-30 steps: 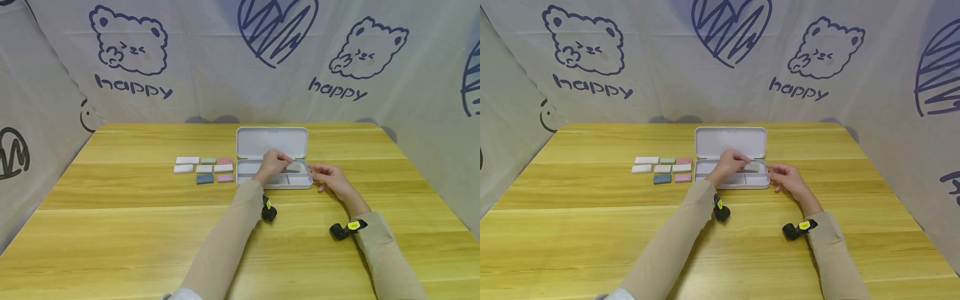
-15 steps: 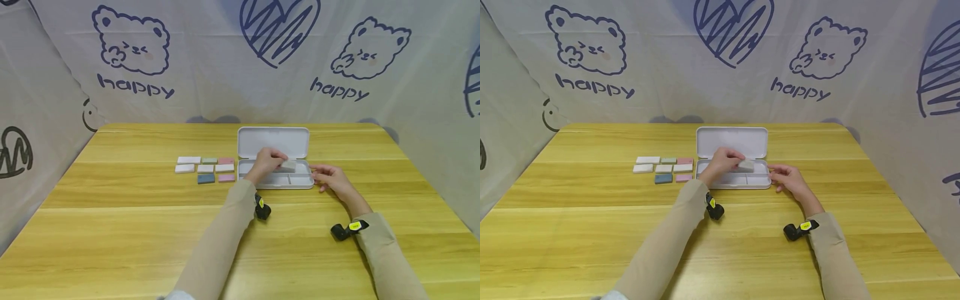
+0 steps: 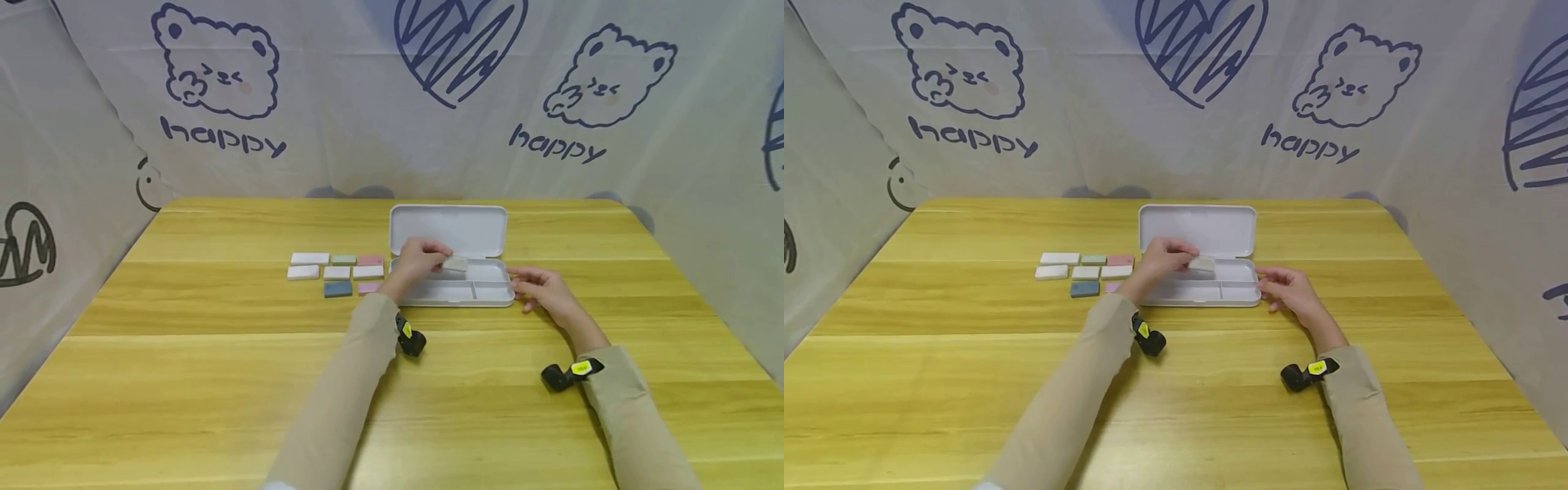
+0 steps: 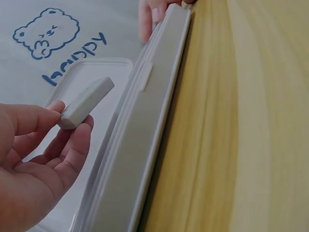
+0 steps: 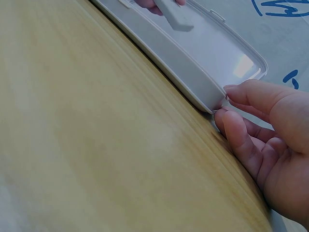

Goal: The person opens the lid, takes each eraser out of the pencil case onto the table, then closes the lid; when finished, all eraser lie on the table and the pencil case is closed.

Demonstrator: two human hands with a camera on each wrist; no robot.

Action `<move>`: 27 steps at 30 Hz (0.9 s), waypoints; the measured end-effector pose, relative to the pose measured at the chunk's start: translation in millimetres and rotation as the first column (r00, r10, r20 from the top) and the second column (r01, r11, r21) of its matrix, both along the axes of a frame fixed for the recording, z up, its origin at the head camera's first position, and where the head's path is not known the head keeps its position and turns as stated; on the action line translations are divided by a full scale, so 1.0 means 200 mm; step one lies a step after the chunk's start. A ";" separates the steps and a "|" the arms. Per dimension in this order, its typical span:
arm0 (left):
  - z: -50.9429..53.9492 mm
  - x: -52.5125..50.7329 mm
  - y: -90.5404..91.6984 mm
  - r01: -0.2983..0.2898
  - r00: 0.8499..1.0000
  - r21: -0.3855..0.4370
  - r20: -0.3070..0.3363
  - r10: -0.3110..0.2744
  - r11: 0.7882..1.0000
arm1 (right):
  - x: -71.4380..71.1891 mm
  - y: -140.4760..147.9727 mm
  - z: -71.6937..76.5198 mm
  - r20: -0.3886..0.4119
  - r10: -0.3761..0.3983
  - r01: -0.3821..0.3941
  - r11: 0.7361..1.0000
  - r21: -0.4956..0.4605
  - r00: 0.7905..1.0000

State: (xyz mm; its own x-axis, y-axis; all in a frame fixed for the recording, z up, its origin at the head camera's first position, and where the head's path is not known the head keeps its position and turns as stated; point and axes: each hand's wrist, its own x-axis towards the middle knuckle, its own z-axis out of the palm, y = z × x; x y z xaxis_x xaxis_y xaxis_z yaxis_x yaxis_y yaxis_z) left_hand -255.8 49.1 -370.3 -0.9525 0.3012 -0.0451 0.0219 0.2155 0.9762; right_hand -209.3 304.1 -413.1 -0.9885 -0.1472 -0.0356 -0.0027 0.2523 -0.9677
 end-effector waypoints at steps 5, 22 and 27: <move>0.01 0.01 -0.05 -0.023 1.000 0.043 0.019 0.022 0.999 | 0.00 0.00 0.01 0.007 0.003 -0.003 1.000 0.006 1.000; 0.00 0.04 -0.21 -0.050 0.998 0.046 0.039 0.048 0.998 | 0.00 0.00 0.00 0.002 0.007 -0.007 1.000 0.002 1.000; 0.02 0.05 -0.26 -0.067 0.995 0.043 0.071 0.063 0.997 | 0.00 0.00 0.00 -0.001 0.002 -0.002 1.000 0.000 1.000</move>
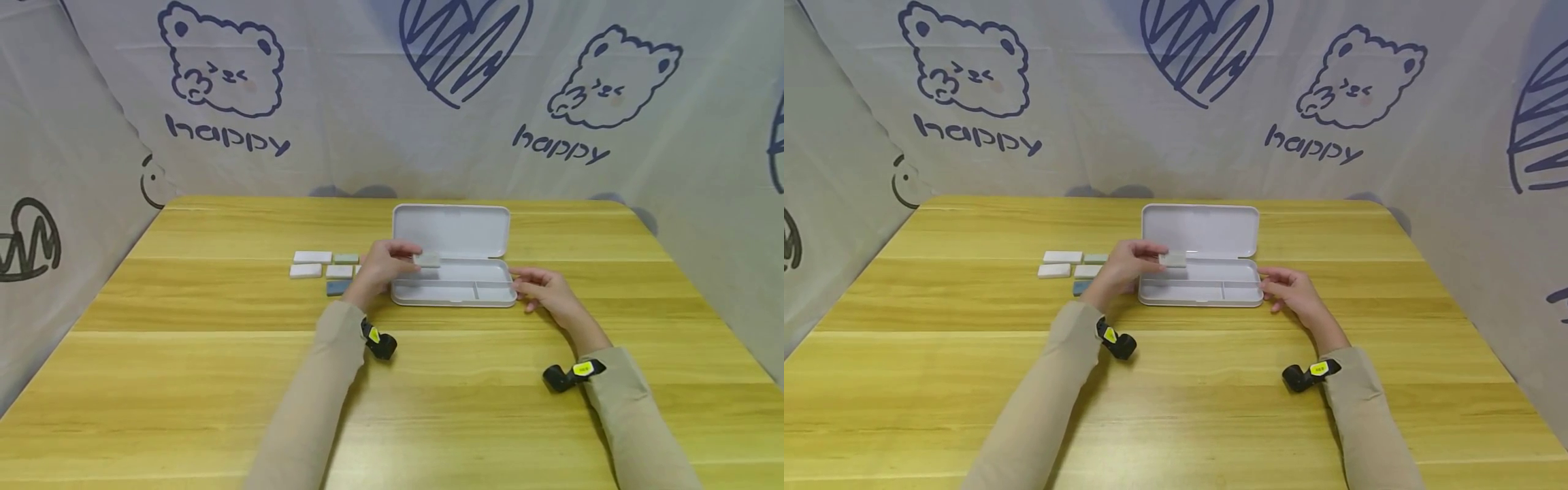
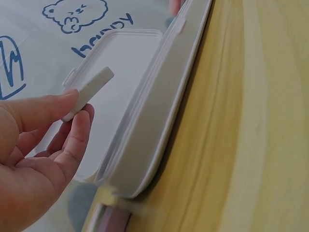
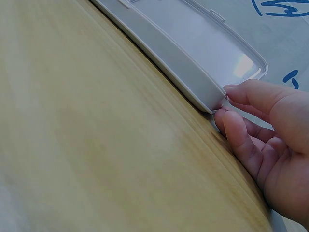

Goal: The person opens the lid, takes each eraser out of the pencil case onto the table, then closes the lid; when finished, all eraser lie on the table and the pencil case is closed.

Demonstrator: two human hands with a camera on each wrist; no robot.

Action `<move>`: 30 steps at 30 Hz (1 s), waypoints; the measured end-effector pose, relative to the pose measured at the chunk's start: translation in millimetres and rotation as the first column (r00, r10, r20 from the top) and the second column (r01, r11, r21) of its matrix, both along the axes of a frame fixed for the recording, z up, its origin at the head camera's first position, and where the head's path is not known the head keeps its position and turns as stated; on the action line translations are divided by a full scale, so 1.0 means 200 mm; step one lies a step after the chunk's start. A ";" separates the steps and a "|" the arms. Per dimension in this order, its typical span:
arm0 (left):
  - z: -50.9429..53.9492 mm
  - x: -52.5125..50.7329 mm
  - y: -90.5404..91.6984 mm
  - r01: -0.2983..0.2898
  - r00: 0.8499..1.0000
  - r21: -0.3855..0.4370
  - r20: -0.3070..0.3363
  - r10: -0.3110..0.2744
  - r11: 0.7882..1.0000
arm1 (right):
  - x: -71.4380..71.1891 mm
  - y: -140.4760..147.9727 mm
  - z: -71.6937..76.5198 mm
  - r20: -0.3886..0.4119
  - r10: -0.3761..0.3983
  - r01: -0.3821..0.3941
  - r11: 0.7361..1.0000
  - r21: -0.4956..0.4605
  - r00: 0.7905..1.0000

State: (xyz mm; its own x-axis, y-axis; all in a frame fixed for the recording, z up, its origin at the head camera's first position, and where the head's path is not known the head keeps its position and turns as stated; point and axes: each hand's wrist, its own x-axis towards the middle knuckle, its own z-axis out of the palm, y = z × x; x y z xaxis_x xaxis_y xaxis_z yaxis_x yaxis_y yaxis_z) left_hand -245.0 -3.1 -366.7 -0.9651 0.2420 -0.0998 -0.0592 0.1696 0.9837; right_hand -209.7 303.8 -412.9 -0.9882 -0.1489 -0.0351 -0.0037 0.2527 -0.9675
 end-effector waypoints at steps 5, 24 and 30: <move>0.03 0.02 -0.07 -0.011 0.998 -0.006 0.057 0.011 1.000 | 0.00 0.00 0.00 -0.001 0.001 -0.001 1.000 -0.004 1.000; 0.05 0.05 -0.38 -0.049 0.999 -0.051 -0.023 0.048 0.998 | 0.00 -0.01 0.01 0.015 -0.005 0.005 1.000 -0.020 1.000; 0.05 0.06 -0.49 -0.043 0.999 -0.087 -0.026 0.040 0.995 | 0.01 -0.01 0.01 0.015 -0.008 0.008 1.000 -0.028 1.000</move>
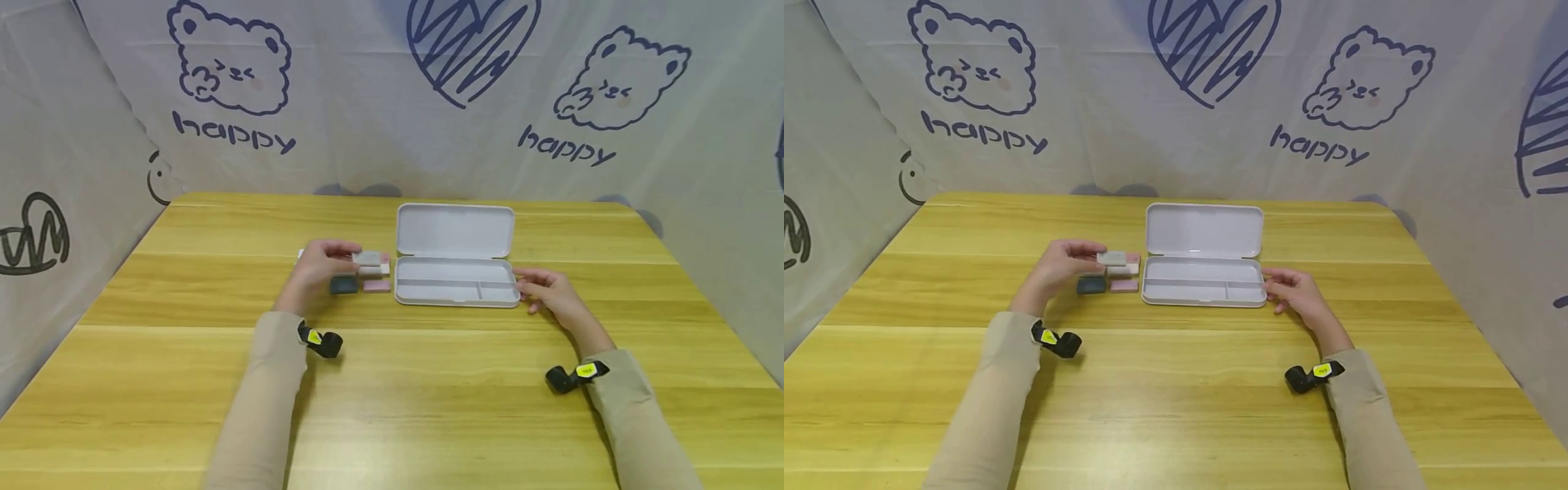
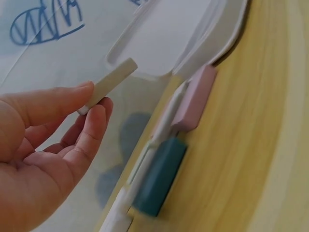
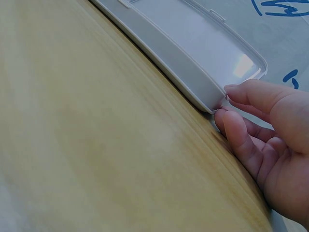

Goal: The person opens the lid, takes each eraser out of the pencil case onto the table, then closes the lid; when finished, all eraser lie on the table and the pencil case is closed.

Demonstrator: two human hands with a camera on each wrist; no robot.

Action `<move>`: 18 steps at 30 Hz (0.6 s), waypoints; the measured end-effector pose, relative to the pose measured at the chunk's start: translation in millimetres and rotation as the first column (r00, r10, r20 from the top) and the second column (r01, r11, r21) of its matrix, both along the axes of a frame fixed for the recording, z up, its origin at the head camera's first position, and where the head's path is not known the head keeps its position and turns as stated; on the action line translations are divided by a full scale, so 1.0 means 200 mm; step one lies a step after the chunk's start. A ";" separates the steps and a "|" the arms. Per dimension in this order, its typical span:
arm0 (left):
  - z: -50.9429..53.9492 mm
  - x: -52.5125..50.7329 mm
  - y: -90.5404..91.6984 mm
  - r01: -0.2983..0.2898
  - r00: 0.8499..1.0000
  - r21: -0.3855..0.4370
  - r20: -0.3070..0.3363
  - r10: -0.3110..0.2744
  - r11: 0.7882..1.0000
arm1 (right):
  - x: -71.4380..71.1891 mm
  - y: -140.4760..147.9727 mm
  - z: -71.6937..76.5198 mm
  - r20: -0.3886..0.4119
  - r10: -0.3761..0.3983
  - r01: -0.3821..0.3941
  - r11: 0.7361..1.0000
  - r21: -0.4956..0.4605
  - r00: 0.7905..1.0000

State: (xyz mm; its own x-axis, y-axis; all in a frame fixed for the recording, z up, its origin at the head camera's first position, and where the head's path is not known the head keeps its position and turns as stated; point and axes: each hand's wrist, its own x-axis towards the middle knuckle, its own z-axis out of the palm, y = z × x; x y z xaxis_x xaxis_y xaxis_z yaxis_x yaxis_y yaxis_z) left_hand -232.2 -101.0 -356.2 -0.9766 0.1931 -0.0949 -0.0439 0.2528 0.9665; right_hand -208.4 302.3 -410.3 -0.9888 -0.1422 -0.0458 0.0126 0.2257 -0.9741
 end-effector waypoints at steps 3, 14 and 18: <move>0.00 0.00 -0.05 -0.012 1.000 -0.010 -0.001 0.012 1.000 | 0.00 0.00 0.00 -0.002 0.001 -0.001 1.000 0.006 1.000; -0.02 0.00 -0.21 -0.051 0.998 0.050 0.022 0.050 0.997 | 0.00 0.00 0.00 -0.018 0.008 -0.007 1.000 0.022 1.000; -0.03 0.01 -0.25 -0.047 0.999 0.008 0.018 0.047 0.999 | 0.00 0.00 0.00 -0.015 0.012 -0.012 1.000 0.029 1.000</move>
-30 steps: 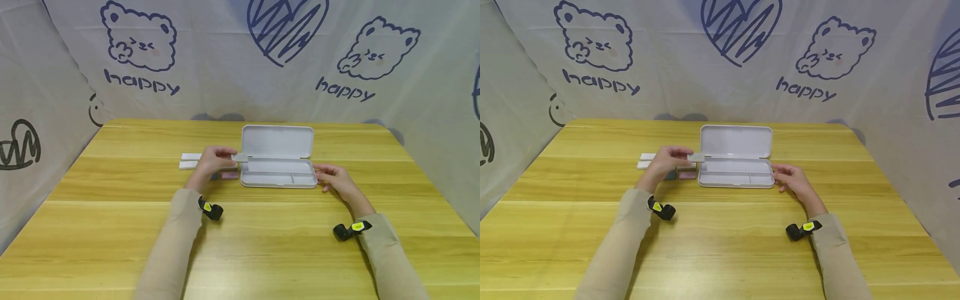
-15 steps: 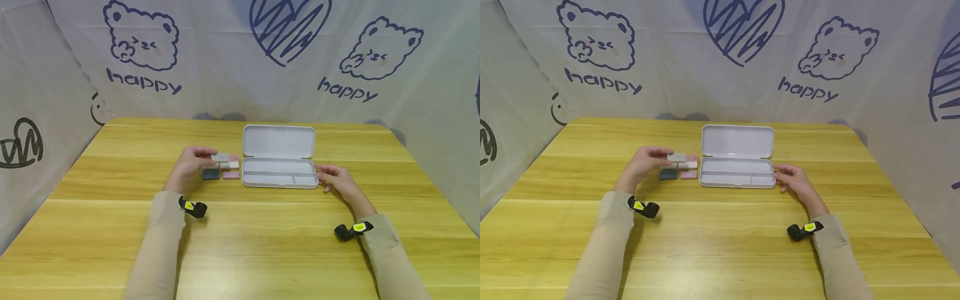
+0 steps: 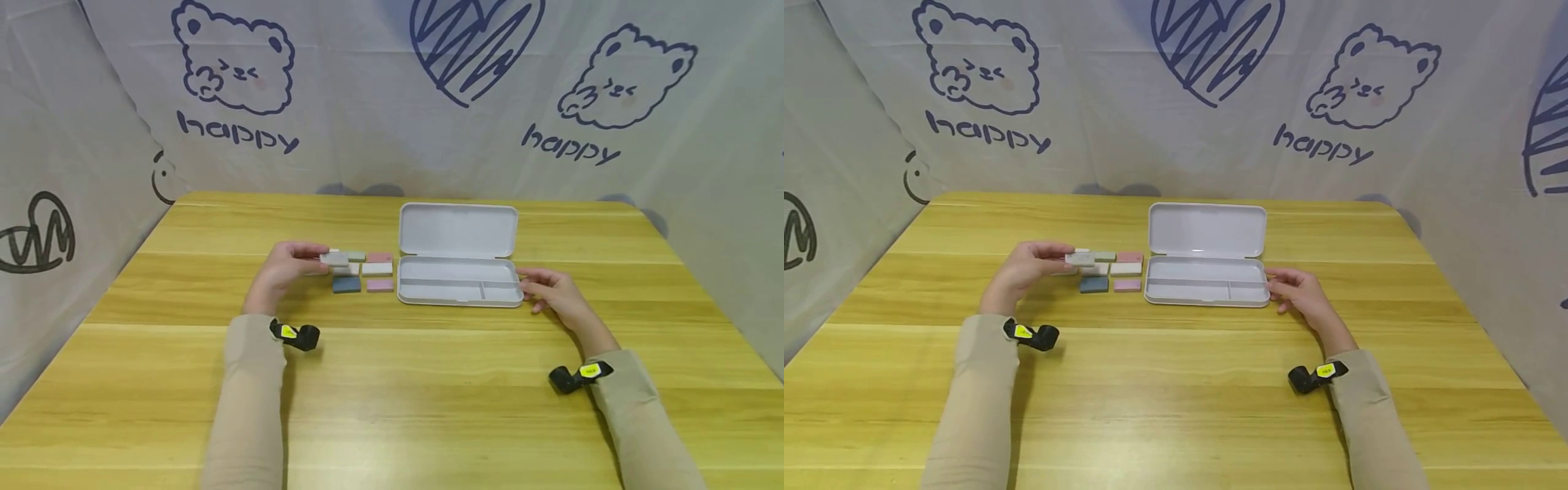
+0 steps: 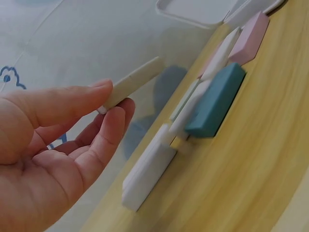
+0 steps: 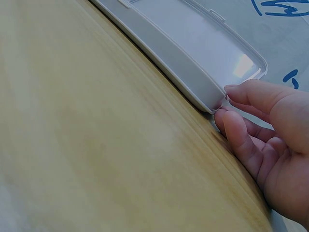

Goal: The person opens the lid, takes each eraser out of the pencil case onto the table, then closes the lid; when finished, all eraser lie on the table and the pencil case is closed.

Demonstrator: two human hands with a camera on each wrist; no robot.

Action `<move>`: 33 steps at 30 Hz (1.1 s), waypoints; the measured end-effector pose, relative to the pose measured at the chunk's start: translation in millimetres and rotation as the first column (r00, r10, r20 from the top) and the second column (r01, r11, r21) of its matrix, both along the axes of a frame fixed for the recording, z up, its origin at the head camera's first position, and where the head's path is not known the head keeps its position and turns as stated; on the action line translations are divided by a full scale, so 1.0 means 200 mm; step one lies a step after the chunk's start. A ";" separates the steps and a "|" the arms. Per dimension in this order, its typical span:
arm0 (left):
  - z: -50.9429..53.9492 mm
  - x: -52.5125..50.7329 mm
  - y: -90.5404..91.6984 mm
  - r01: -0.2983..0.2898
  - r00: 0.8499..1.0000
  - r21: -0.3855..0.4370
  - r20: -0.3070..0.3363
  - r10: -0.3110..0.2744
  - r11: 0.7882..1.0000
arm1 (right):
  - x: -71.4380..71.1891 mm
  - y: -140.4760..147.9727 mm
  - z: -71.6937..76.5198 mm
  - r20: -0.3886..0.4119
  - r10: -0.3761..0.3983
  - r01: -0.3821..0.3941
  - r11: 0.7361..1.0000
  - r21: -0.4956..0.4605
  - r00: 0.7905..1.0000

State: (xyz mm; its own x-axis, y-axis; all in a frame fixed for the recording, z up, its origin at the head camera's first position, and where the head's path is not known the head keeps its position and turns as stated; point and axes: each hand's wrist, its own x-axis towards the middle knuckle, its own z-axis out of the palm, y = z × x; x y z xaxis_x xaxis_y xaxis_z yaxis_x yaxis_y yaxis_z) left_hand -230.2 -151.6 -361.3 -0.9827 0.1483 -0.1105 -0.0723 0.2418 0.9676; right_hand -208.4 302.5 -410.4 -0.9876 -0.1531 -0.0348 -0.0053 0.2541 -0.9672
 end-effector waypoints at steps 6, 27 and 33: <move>-0.01 0.01 -0.06 0.018 1.000 -0.011 0.006 -0.018 1.000 | 0.00 0.00 0.00 -0.003 -0.002 0.002 1.000 0.008 1.000; -0.05 0.05 -0.21 0.139 0.988 -0.111 0.086 -0.130 0.984 | 0.00 0.00 0.01 0.014 -0.004 0.004 1.000 -0.012 1.000; -0.06 0.04 -0.21 0.150 0.985 -0.113 0.100 -0.139 0.982 | 0.00 0.00 0.00 0.012 -0.006 0.007 1.000 -0.014 1.000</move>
